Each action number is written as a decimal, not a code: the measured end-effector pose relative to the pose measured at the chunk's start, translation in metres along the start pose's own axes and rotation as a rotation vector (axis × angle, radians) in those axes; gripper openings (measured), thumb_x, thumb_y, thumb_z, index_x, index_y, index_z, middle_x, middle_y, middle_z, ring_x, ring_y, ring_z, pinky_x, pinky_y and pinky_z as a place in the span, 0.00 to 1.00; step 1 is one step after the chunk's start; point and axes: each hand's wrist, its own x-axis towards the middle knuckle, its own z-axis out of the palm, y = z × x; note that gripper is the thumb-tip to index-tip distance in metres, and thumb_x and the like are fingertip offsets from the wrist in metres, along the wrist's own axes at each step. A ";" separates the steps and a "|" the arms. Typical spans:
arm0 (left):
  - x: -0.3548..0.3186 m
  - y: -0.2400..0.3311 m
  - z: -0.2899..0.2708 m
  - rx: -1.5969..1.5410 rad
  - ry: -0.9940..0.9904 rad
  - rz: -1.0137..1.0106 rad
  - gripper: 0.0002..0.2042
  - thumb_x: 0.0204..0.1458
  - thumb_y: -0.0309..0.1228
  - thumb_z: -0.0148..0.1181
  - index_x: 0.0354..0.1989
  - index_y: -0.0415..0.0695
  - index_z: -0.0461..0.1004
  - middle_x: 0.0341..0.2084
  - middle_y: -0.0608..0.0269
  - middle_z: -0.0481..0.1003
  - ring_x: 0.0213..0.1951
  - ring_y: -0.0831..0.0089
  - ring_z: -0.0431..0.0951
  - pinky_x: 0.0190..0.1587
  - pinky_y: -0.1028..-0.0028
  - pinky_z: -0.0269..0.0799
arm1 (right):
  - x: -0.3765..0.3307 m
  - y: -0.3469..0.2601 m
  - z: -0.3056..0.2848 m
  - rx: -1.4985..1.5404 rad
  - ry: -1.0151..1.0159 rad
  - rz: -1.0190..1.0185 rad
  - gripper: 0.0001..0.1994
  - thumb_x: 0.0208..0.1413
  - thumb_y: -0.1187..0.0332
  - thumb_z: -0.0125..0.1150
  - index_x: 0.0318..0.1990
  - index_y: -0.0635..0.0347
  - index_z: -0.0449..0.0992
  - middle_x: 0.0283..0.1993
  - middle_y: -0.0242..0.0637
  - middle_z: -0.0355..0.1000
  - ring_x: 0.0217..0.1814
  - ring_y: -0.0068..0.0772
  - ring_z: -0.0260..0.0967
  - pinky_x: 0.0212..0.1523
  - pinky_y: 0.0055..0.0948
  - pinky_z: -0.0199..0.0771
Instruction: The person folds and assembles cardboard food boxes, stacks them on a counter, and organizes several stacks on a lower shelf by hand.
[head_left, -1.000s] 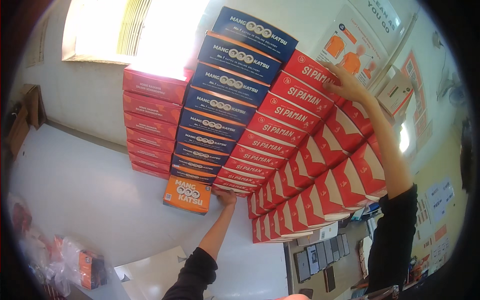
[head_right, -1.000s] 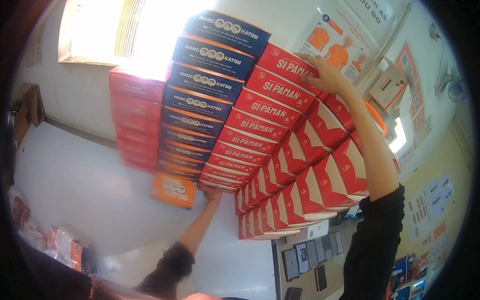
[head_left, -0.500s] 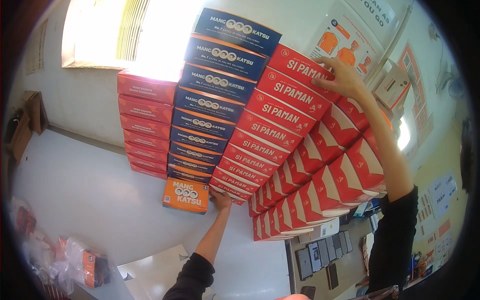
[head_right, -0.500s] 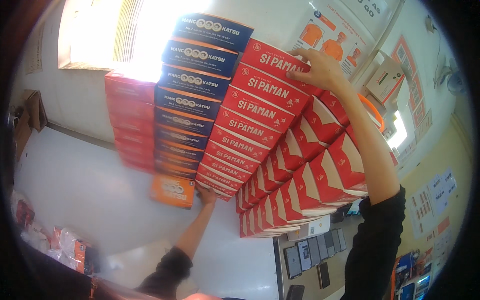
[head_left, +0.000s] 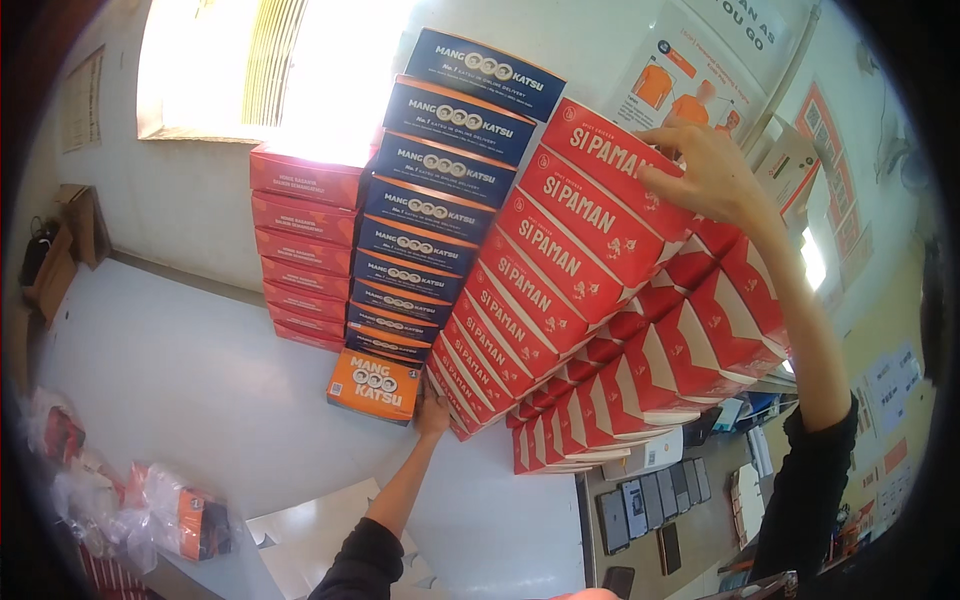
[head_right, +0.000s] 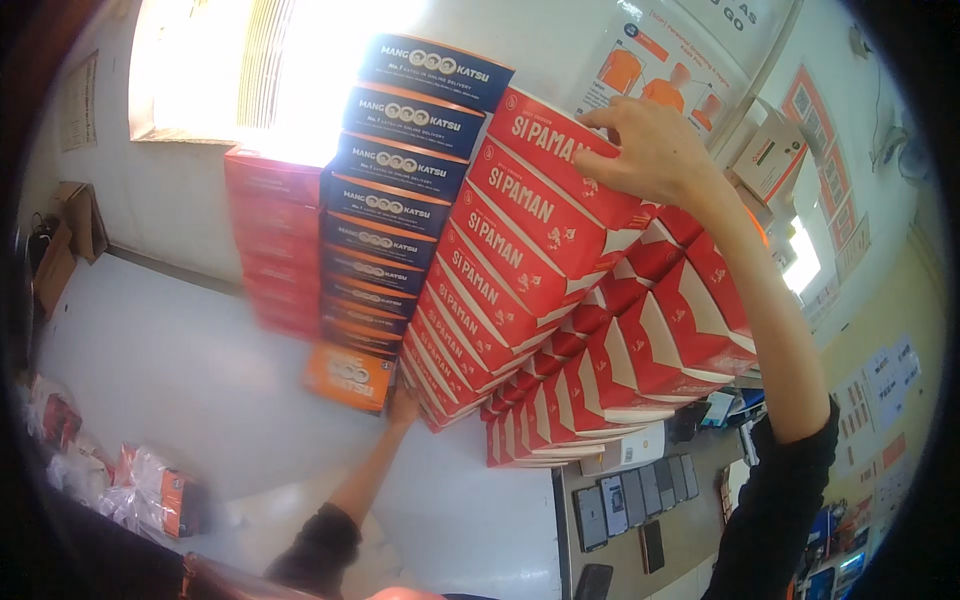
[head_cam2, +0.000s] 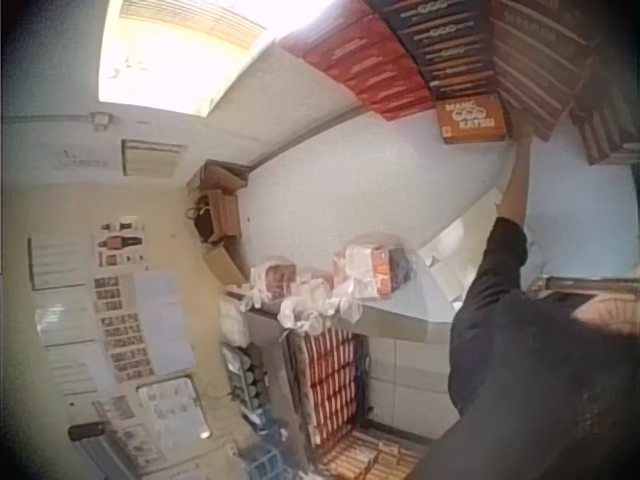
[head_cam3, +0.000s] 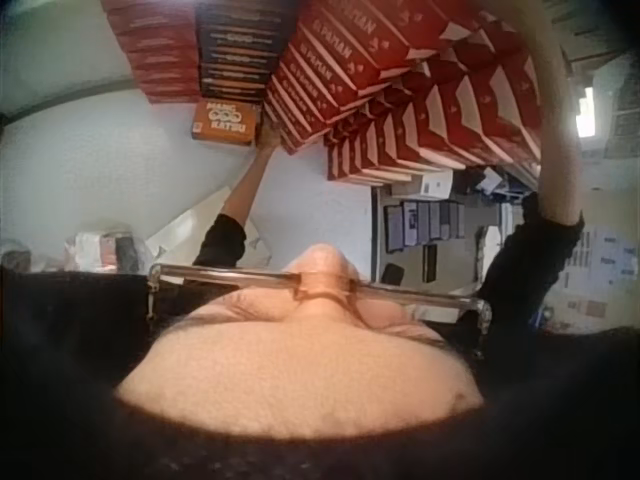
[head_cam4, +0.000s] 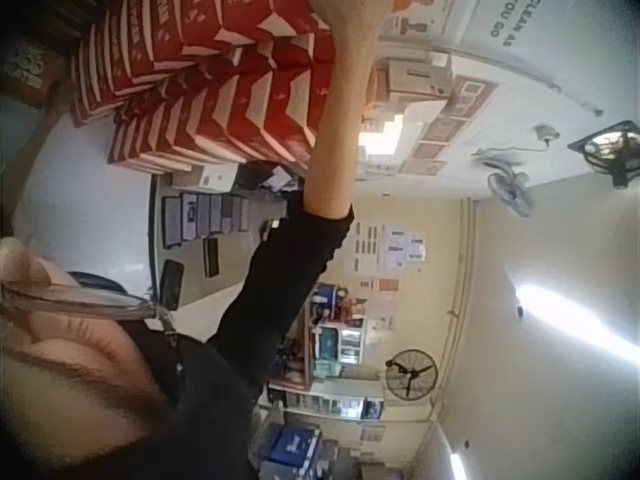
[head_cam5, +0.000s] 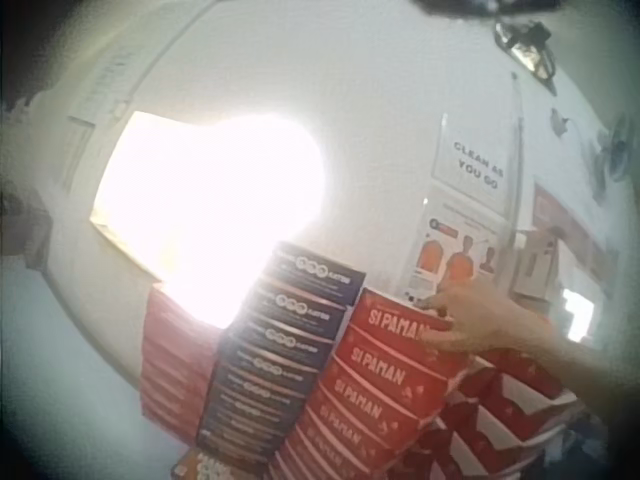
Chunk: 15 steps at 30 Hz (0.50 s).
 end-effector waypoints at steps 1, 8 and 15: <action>0.001 -0.006 -0.005 0.011 -0.007 0.039 0.34 0.49 0.33 0.47 0.68 0.54 0.43 0.61 0.46 0.55 0.62 0.48 0.55 0.61 0.56 0.53 | 0.001 -0.006 -0.007 0.007 0.001 -0.013 0.25 0.43 0.49 0.57 0.42 0.59 0.79 0.31 0.41 0.75 0.33 0.36 0.73 0.37 0.34 0.72; -0.035 0.004 -0.027 0.246 -0.202 -0.043 0.32 0.52 0.35 0.45 0.67 0.52 0.45 0.59 0.41 0.57 0.62 0.46 0.55 0.61 0.57 0.54 | -0.011 -0.039 -0.031 -0.026 -0.060 -0.013 0.22 0.43 0.53 0.57 0.36 0.66 0.79 0.23 0.42 0.75 0.24 0.36 0.74 0.31 0.31 0.74; -0.069 -0.035 -0.048 0.171 -0.275 0.128 0.33 0.51 0.34 0.47 0.67 0.49 0.44 0.55 0.32 0.59 0.53 0.39 0.65 0.54 0.51 0.62 | -0.045 -0.072 -0.072 -0.001 0.014 -0.117 0.17 0.43 0.57 0.57 0.26 0.67 0.76 0.20 0.42 0.74 0.21 0.36 0.72 0.30 0.31 0.74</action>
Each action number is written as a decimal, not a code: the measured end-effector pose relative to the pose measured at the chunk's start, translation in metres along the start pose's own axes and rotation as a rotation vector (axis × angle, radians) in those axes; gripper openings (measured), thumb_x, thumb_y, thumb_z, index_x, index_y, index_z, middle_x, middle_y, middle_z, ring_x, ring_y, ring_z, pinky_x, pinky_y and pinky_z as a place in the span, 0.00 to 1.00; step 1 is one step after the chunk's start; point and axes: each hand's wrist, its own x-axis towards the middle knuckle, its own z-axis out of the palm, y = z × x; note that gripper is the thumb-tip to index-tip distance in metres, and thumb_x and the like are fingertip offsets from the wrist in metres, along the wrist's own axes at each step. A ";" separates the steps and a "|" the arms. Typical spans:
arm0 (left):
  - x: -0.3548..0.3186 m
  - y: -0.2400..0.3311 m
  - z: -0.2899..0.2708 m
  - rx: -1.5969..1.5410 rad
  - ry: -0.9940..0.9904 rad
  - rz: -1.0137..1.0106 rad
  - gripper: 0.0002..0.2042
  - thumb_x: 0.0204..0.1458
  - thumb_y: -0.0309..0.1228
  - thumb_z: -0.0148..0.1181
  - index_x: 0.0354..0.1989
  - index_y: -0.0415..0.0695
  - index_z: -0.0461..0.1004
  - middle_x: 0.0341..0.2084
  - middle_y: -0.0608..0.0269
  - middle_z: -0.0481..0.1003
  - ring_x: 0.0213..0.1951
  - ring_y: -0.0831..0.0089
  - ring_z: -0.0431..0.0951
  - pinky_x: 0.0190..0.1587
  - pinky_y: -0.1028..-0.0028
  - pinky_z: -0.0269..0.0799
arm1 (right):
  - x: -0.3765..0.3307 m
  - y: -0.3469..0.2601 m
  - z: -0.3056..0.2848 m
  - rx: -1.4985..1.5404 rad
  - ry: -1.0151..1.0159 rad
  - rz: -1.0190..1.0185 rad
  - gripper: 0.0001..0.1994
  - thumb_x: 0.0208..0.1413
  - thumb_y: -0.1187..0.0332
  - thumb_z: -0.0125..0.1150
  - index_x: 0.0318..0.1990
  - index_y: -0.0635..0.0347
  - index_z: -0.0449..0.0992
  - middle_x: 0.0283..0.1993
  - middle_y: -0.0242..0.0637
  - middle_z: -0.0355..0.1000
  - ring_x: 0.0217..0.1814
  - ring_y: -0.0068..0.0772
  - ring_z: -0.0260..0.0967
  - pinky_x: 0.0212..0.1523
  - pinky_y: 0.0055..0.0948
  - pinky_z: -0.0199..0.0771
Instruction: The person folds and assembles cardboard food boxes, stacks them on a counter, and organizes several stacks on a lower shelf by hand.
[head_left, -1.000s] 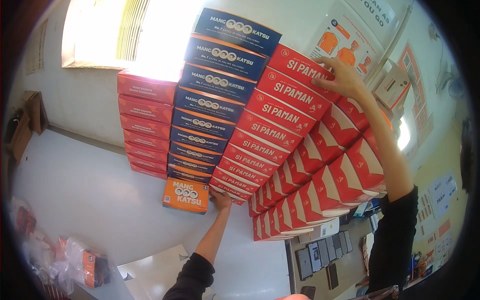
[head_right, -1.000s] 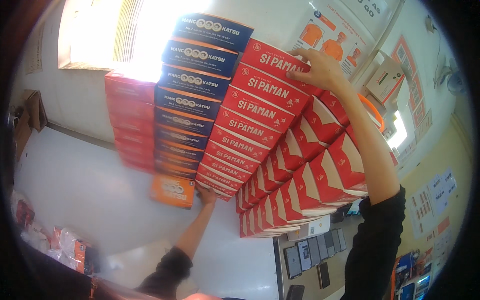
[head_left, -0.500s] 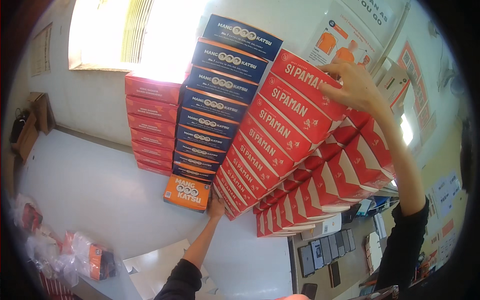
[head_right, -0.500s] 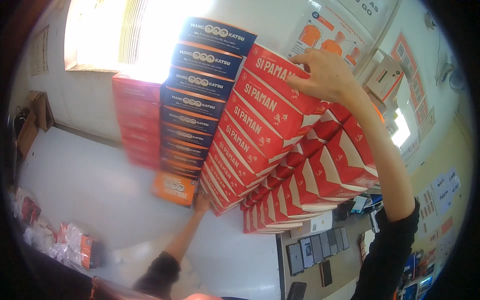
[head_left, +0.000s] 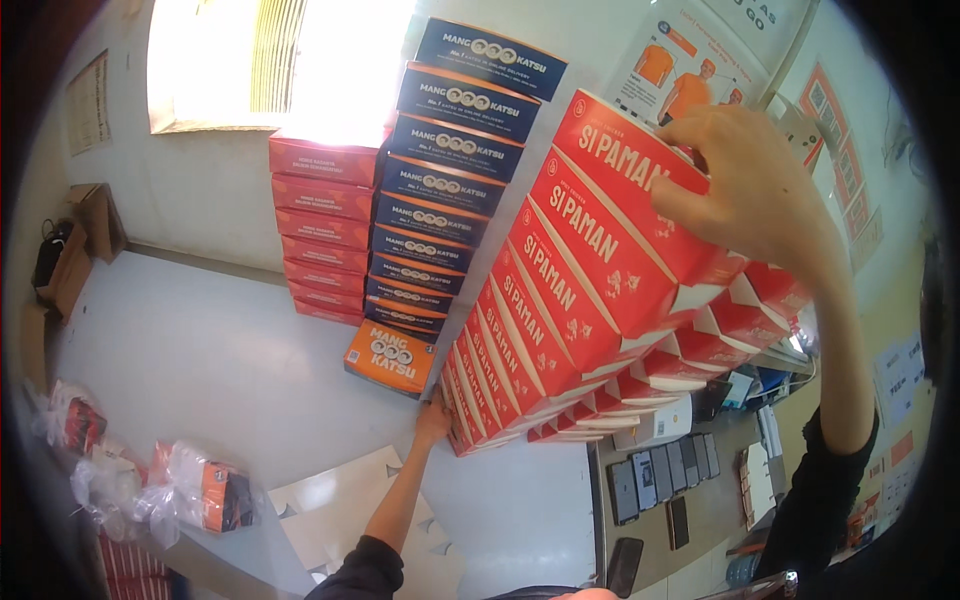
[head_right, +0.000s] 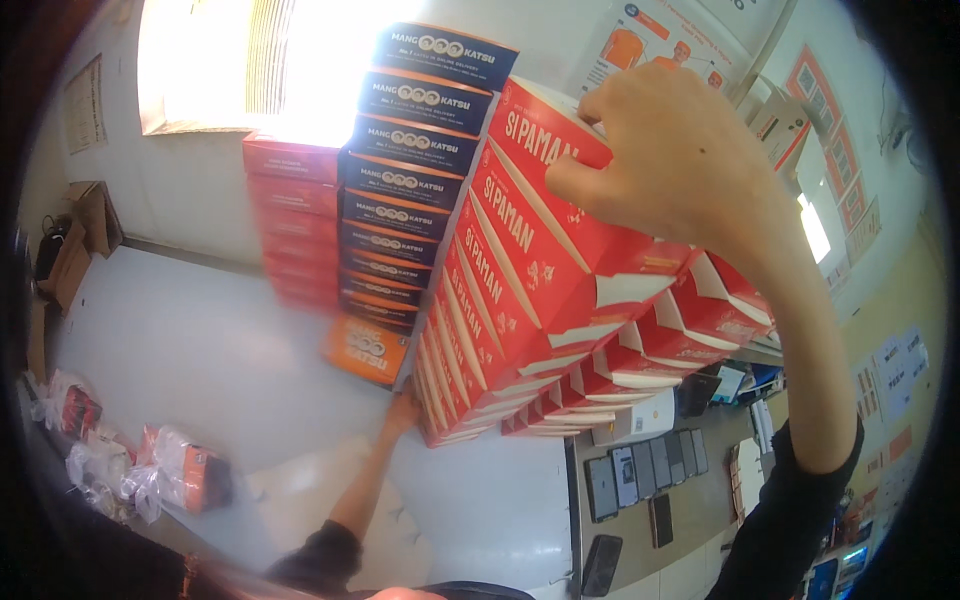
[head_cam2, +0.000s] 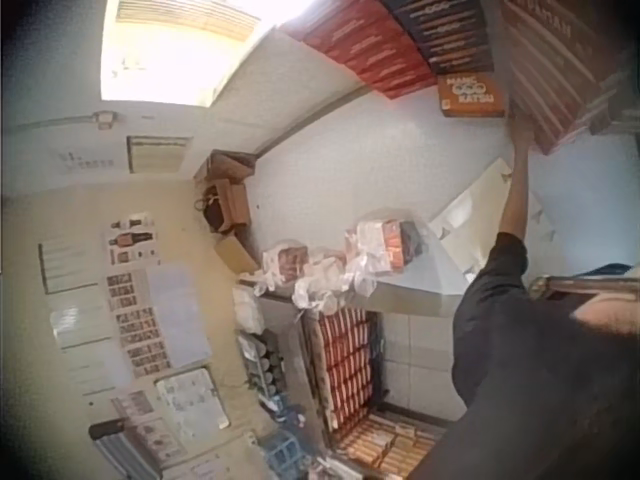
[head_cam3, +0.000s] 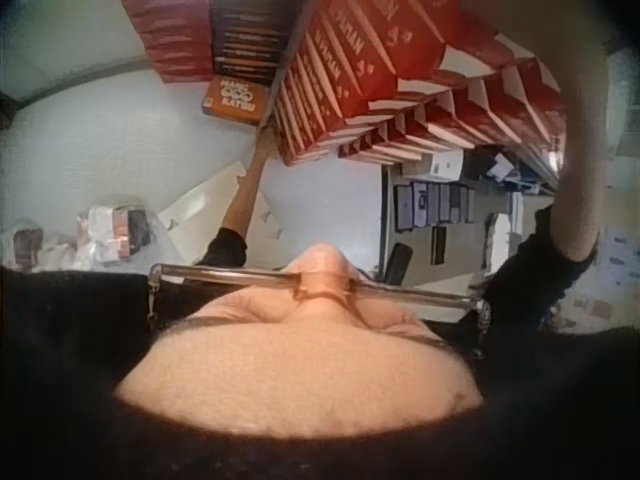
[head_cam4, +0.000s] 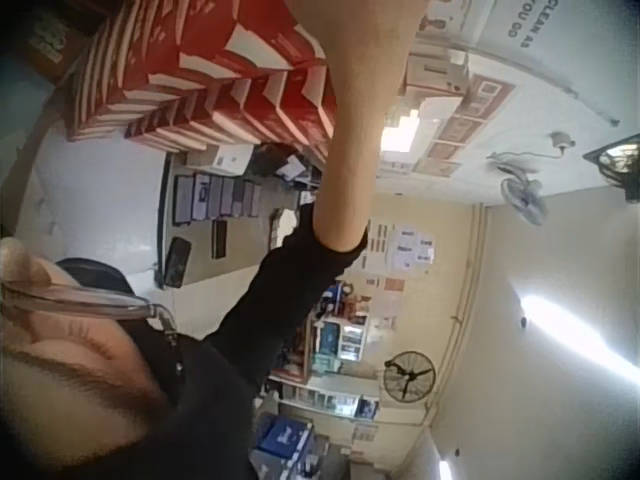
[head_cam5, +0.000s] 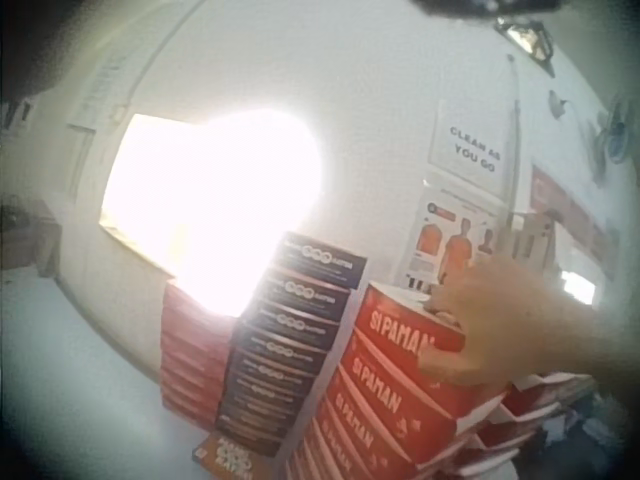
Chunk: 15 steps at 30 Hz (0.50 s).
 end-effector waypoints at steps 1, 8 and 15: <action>-0.014 0.002 -0.003 0.049 -0.034 -0.055 0.34 0.51 0.33 0.47 0.67 0.49 0.41 0.53 0.31 0.61 0.51 0.38 0.66 0.53 0.51 0.63 | -0.004 -0.012 -0.010 -0.045 -0.141 0.103 0.17 0.45 0.58 0.57 0.31 0.67 0.75 0.25 0.41 0.74 0.25 0.36 0.72 0.35 0.31 0.72; -0.092 0.005 -0.007 -0.050 -0.227 -0.043 0.45 0.44 0.29 0.54 0.67 0.49 0.29 0.55 0.30 0.59 0.51 0.38 0.66 0.52 0.54 0.65 | -0.080 -0.044 -0.070 -0.076 -0.183 0.061 0.19 0.45 0.63 0.57 0.40 0.70 0.71 0.34 0.45 0.72 0.34 0.36 0.71 0.42 0.32 0.68; -0.184 0.001 0.020 -0.685 -0.135 0.004 0.51 0.33 0.16 0.63 0.62 0.46 0.29 0.58 0.43 0.53 0.54 0.46 0.65 0.38 0.53 0.79 | -0.185 -0.027 -0.101 0.094 -0.091 0.097 0.25 0.34 0.70 0.55 0.46 0.68 0.71 0.27 0.41 0.64 0.27 0.35 0.63 0.31 0.32 0.65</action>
